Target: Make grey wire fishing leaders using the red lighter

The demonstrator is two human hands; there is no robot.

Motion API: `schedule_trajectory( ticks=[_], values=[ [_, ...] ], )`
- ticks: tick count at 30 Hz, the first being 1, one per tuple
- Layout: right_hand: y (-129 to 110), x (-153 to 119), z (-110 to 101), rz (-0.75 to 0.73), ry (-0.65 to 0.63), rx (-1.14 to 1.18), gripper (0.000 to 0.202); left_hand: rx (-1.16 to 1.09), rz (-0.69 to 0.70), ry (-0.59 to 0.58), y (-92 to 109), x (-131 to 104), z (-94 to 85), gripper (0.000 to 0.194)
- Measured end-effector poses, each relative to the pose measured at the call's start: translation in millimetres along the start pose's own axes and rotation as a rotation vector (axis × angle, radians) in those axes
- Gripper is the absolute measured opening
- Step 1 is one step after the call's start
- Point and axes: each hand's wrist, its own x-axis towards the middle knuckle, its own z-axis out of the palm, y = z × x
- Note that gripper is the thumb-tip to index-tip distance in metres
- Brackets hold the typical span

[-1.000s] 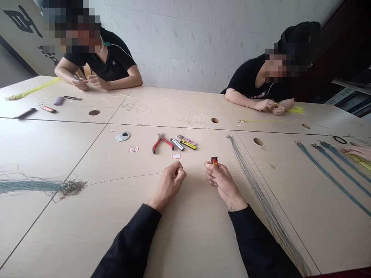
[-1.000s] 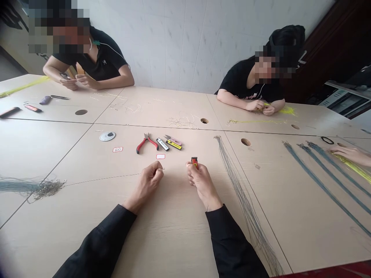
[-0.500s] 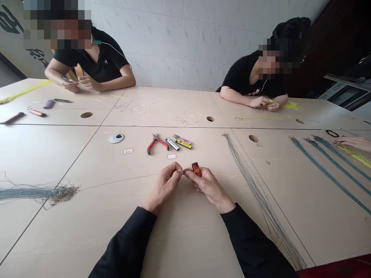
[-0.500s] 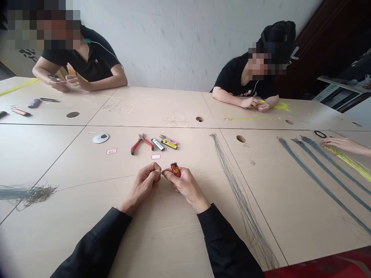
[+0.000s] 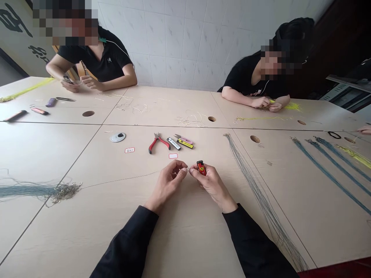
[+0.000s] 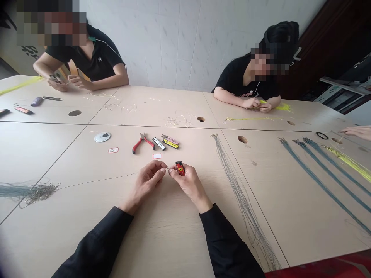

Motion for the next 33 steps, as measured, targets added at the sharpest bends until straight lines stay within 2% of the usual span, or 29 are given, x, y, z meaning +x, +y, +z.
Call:
schedule_trajectory(
  ticks=[7, 16, 22, 25, 33],
  values=[
    [-3.9, 0.0, -1.2, -0.117, 0.060, -0.145, 0.024, 0.049, 0.021, 0.015, -0.2, 0.6, 1.3, 0.024],
    [-7.6, -1.5, -0.7, -0.179, 0.078, -0.231, 0.023, 0.047, 0.007, 0.010, 2.2, -0.3, 1.1, 0.025],
    [-6.2, -2.7, -0.8, -0.098, 0.095, -0.184, 0.027, 0.044, 0.021, 0.032, 2.3, 0.0, 1.8, 0.024],
    [-3.8, -2.3, -1.6, -0.051, 0.057, -0.124, 0.029, 0.058, 0.030, 0.041, 1.5, 0.4, 2.3, 0.022],
    [-4.0, -2.0, -1.6, 0.005, 0.040, -0.044, 0.028, 0.108, 0.031, 0.008, 3.0, -1.1, 2.7, 0.019]
  ],
)
